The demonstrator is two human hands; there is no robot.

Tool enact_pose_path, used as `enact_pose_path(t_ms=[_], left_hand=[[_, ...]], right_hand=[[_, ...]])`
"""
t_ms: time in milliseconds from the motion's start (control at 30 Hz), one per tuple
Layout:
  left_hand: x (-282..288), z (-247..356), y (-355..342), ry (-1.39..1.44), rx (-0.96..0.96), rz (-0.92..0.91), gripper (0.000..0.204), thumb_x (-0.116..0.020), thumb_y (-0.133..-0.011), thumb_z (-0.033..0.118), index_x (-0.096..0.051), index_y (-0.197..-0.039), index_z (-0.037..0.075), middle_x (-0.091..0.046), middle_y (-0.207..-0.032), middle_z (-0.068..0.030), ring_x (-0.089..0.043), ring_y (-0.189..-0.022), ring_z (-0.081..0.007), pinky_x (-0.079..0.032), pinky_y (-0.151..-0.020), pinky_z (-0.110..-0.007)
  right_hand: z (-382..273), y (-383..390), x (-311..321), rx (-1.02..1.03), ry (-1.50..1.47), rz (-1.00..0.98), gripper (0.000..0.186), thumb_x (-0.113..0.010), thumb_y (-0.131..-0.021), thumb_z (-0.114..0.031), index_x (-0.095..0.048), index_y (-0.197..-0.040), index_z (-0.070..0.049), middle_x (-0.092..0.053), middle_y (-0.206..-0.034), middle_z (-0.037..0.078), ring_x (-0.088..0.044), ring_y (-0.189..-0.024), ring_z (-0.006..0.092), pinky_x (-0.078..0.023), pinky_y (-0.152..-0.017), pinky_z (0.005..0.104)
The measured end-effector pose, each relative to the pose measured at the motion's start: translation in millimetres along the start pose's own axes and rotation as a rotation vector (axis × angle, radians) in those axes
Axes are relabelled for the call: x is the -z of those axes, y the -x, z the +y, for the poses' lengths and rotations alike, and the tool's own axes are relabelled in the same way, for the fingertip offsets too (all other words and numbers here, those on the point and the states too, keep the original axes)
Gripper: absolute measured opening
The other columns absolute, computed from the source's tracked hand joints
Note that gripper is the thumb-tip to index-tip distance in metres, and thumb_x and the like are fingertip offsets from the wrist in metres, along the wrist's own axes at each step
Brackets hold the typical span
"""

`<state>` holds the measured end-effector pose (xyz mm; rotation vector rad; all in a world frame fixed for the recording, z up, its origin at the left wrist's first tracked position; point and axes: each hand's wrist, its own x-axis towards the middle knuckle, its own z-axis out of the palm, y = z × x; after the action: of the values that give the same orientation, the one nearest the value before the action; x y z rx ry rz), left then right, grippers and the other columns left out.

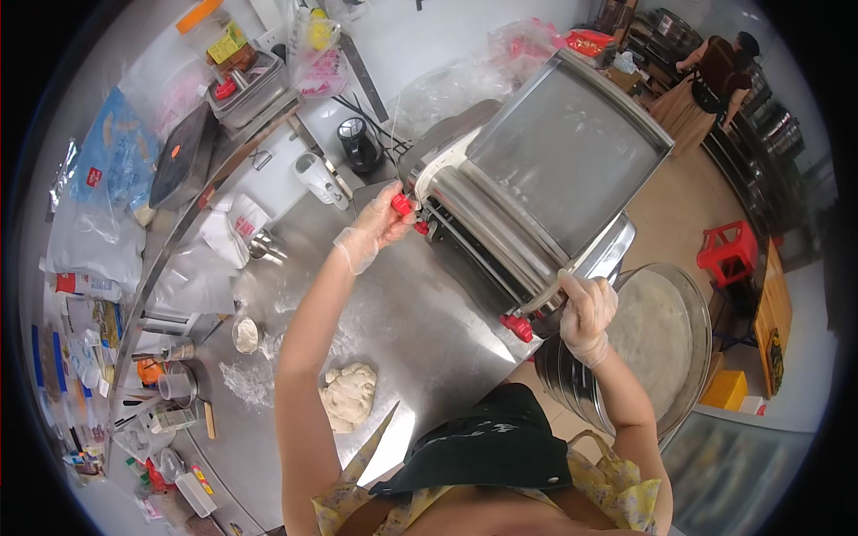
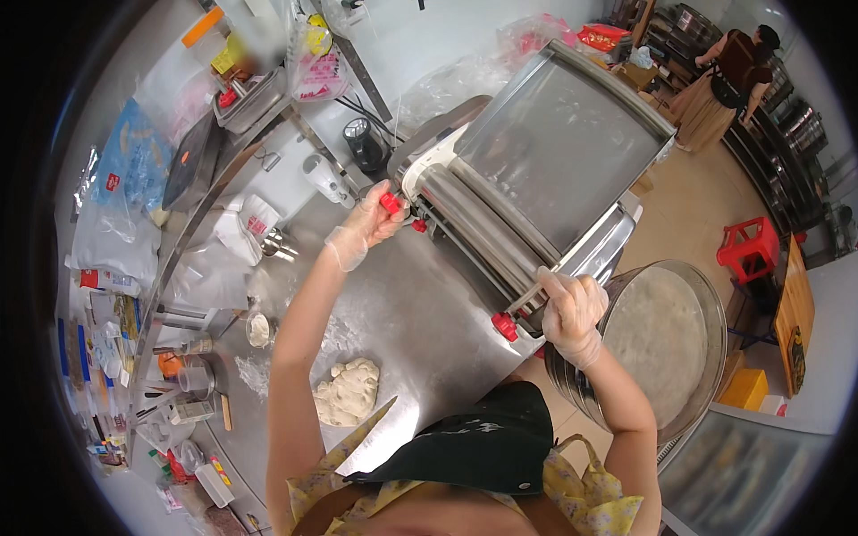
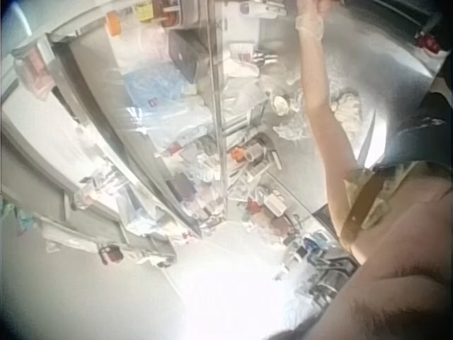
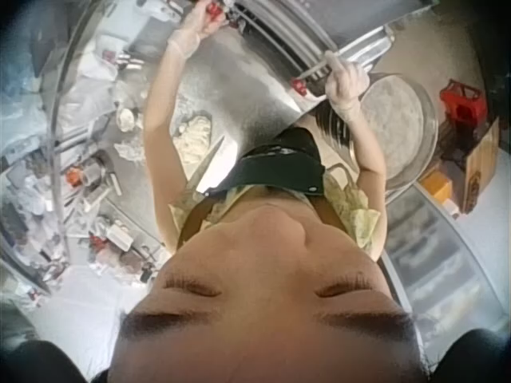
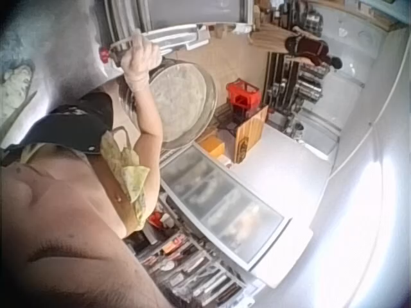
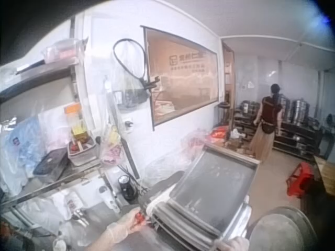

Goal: Preparing and kneading dough, weighing ingredients like beans and milk, and using a dough roller.

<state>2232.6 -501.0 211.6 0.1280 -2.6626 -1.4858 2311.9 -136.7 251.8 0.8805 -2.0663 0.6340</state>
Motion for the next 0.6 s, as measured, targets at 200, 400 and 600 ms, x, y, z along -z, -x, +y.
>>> enact_pose_path(t_ms=[200,400,600], left_hand=[[-15,8,16,-0.729,-0.514,0.394,0.061,-0.075,-0.073,0.042,-0.049,-0.111,0.002,-0.059,-0.083,-0.0124,-0.063,-0.072,-0.0260,-0.051,-0.055,-0.036],[0,-14,-3,0.181,0.052,-0.174,0.030,-0.064,-0.087,0.033,-0.052,-0.089,0.006,-0.053,-0.068,-0.0052,-0.058,-0.057,-0.0153,-0.042,-0.042,-0.023],[-12,3,7,0.075,0.057,0.082,0.037,-0.063,-0.087,0.040,-0.052,-0.088,0.004,-0.053,-0.065,-0.0083,-0.055,-0.055,-0.0187,-0.047,-0.052,-0.027]], right_hand=[[1,1,0,-0.008,0.011,0.003,0.038,-0.055,-0.061,0.004,-0.065,-0.097,-0.003,-0.061,-0.077,0.005,-0.050,-0.059,0.0202,-0.038,-0.053,0.0317],[-1,0,-1,-0.006,-0.004,-0.007,0.035,-0.054,-0.062,0.005,-0.065,-0.095,-0.001,-0.062,-0.078,0.008,-0.051,-0.060,0.0216,-0.039,-0.055,0.0326],[2,1,-1,0.000,0.001,-0.010,0.038,-0.055,-0.062,0.005,-0.065,-0.099,-0.003,-0.062,-0.078,0.007,-0.051,-0.059,0.0212,-0.039,-0.054,0.0321]])
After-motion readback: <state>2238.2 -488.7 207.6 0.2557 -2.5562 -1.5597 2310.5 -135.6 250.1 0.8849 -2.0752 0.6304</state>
